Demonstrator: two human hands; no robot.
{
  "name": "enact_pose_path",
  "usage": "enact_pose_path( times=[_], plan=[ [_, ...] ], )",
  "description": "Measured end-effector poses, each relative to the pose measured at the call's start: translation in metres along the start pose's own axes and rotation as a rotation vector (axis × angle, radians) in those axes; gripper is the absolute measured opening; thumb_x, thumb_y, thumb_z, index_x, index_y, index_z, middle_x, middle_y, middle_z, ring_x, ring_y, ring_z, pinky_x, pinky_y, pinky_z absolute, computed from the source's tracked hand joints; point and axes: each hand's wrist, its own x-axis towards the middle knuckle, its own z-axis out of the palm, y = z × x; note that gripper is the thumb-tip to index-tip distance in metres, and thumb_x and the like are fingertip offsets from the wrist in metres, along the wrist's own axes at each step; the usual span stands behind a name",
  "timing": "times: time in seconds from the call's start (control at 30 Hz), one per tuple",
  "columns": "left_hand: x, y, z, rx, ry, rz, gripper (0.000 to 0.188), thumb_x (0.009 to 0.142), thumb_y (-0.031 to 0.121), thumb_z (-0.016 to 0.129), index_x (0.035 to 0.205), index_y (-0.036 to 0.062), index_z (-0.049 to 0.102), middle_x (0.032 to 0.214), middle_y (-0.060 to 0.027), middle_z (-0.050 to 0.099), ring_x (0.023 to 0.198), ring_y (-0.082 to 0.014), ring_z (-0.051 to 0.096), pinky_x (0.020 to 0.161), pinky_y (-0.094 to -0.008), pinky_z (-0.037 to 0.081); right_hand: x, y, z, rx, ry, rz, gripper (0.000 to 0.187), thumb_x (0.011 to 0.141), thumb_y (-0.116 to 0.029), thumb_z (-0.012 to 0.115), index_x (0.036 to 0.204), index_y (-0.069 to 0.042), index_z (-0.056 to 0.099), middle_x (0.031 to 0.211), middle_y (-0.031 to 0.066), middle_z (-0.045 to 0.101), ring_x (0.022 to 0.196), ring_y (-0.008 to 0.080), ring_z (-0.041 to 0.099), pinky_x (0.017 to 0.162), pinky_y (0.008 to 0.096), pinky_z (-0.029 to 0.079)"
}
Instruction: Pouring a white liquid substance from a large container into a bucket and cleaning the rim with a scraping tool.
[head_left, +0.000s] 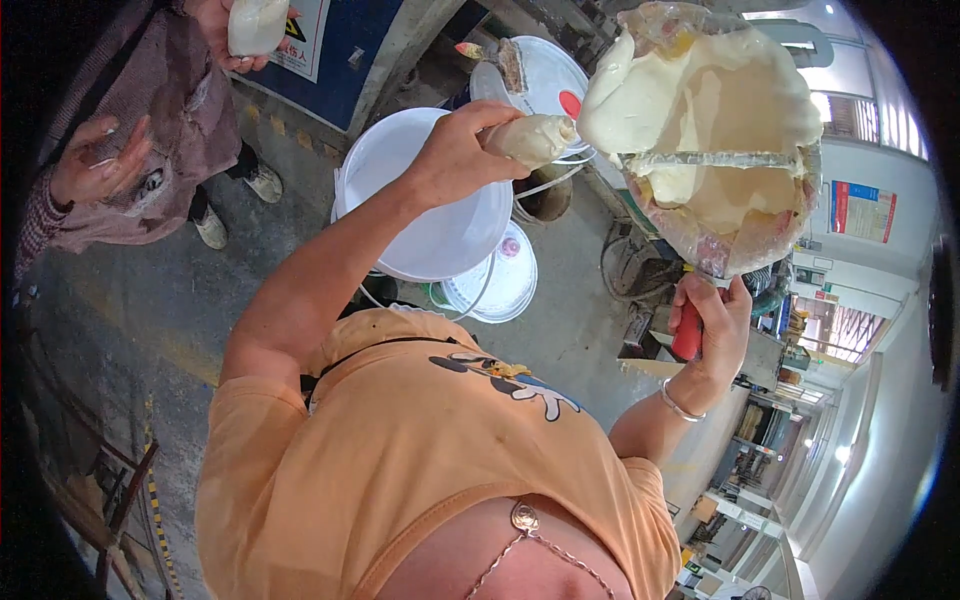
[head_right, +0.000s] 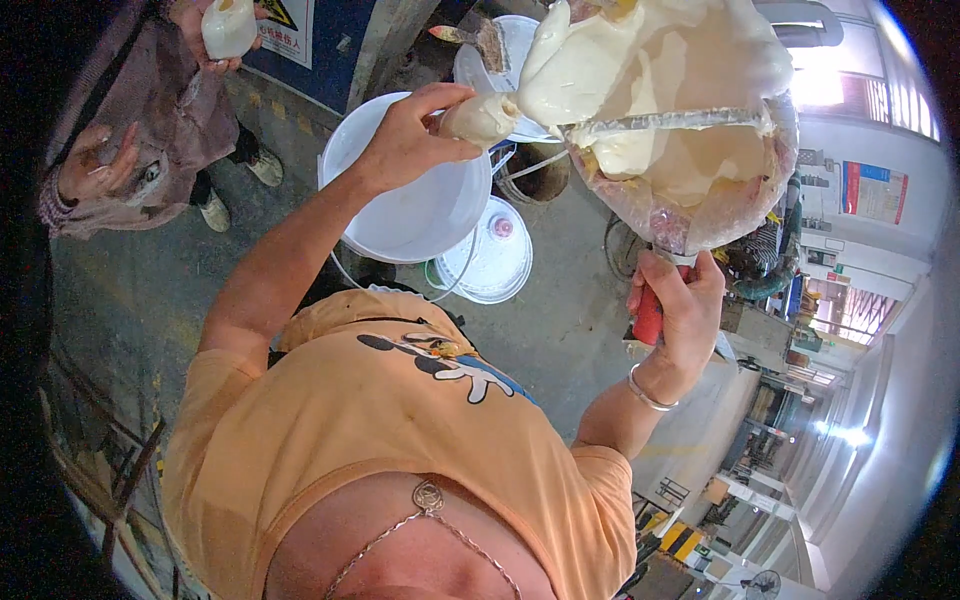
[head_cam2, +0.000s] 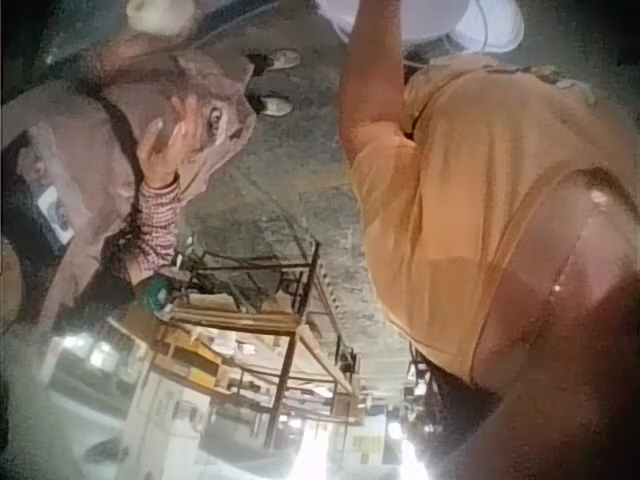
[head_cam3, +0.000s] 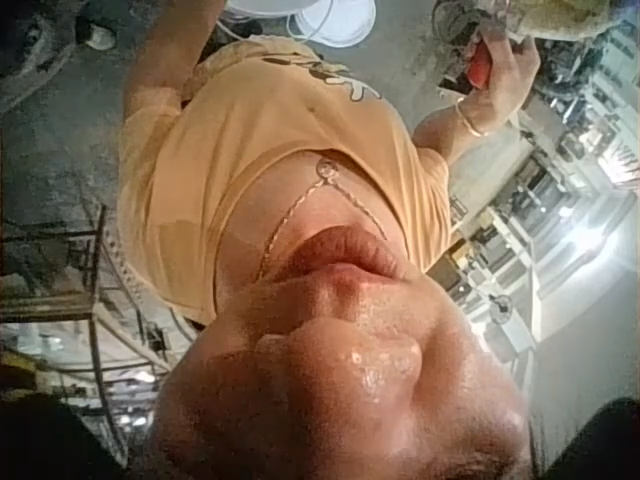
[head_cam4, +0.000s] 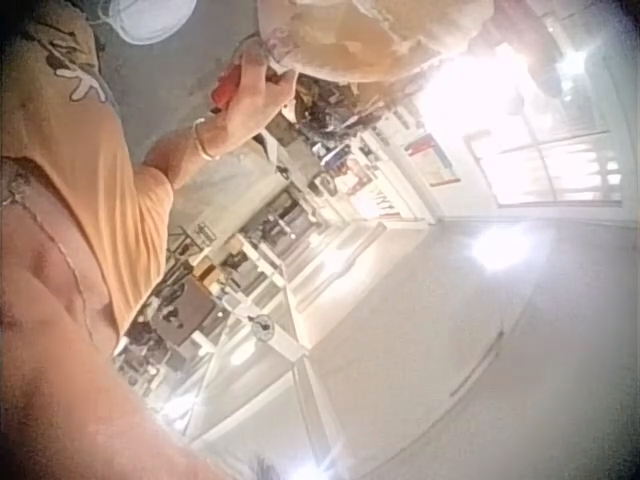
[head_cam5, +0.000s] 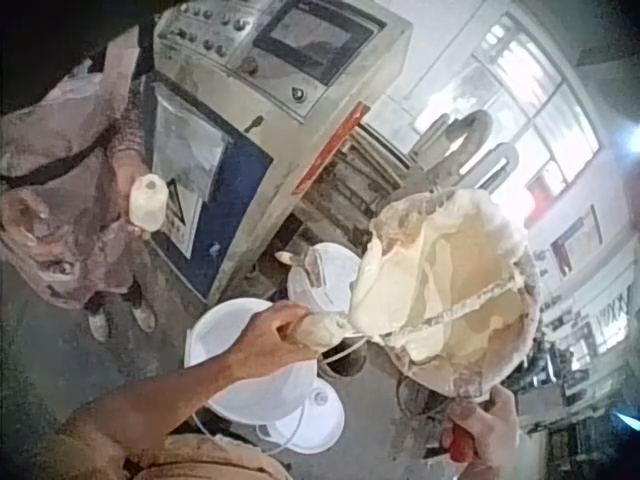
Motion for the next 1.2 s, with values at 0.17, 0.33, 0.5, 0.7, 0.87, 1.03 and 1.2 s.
enact_pose_path(
  times=[0.17, 0.33, 0.5, 0.7, 0.87, 1.03, 1.2],
  plan=[
    [0.001, -0.007, 0.001, -0.008, 0.022, 0.019, 0.058, 0.070, 0.014, 0.081, 0.122, 0.0056, 0.059, 0.122, -0.0079, 0.056, 0.101, -0.0188, 0.059, 0.086, -0.0298, 0.050, 0.000, 0.000, 0.001, 0.007, 0.004, -0.012, 0.019, 0.076, -0.009, 0.070, 0.086, 0.001, 0.056, 0.064, 0.0080, 0.059, 0.046, 0.0144, 0.054, 0.043, 0.0254, 0.041],
    [0.000, -0.008, 0.001, -0.006, 0.015, 0.018, 0.059, 0.069, 0.014, 0.081, 0.123, 0.0058, 0.058, 0.121, -0.0074, 0.056, 0.101, -0.0186, 0.059, 0.085, -0.0297, 0.050, -0.001, -0.001, 0.000, 0.013, 0.006, -0.001, 0.018, 0.076, -0.008, 0.069, 0.084, 0.001, 0.056, 0.065, 0.0085, 0.060, 0.045, 0.0147, 0.054, 0.042, 0.0253, 0.041],
    [0.000, -0.008, 0.002, 0.011, 0.022, -0.008, 0.059, 0.069, 0.012, 0.080, 0.123, 0.0056, 0.058, 0.121, -0.0072, 0.057, 0.102, -0.0181, 0.059, 0.086, -0.0301, 0.050, -0.001, 0.000, 0.001, 0.019, 0.010, -0.006, 0.019, 0.076, -0.008, 0.069, 0.085, 0.001, 0.056, 0.065, 0.0083, 0.059, 0.045, 0.0147, 0.053, 0.042, 0.0253, 0.041],
    [0.001, -0.013, 0.001, -0.018, 0.015, 0.009, 0.058, 0.069, 0.011, 0.080, 0.123, 0.0051, 0.058, 0.121, -0.0073, 0.056, 0.103, -0.0176, 0.059, 0.087, -0.0301, 0.050, -0.002, -0.002, 0.002, 0.021, 0.007, 0.009, 0.019, 0.076, -0.007, 0.069, 0.087, 0.001, 0.056, 0.065, 0.0083, 0.059, 0.045, 0.0147, 0.053, 0.043, 0.0254, 0.041],
    [0.000, -0.010, 0.000, -0.030, 0.012, -0.018, 0.057, 0.069, 0.009, 0.079, 0.122, 0.0046, 0.058, 0.120, -0.0071, 0.057, 0.104, -0.0175, 0.059, 0.087, -0.0296, 0.050, 0.000, 0.002, 0.002, 0.007, 0.004, 0.011, 0.019, 0.076, -0.007, 0.068, 0.088, 0.001, 0.056, 0.065, 0.0081, 0.059, 0.045, 0.0149, 0.053, 0.043, 0.0258, 0.041],
    [0.002, -0.011, 0.002, -0.037, 0.008, 0.013, 0.056, 0.069, 0.008, 0.079, 0.121, 0.0036, 0.059, 0.120, -0.0060, 0.056, 0.103, -0.0168, 0.059, 0.087, -0.0285, 0.050, -0.003, -0.002, 0.002, 0.024, 0.000, 0.000, 0.019, 0.077, -0.008, 0.069, 0.088, 0.001, 0.056, 0.065, 0.0079, 0.059, 0.046, 0.0149, 0.054, 0.043, 0.0259, 0.041],
    [0.004, -0.017, 0.003, -0.030, 0.017, 0.056, 0.055, 0.069, 0.008, 0.079, 0.120, 0.0034, 0.059, 0.119, -0.0050, 0.056, 0.103, -0.0159, 0.059, 0.086, -0.0281, 0.050, -0.001, 0.000, 0.000, -0.002, -0.007, 0.010, 0.019, 0.076, -0.008, 0.068, 0.088, 0.001, 0.056, 0.066, 0.0078, 0.059, 0.046, 0.0144, 0.054, 0.043, 0.0257, 0.042]
  ],
)
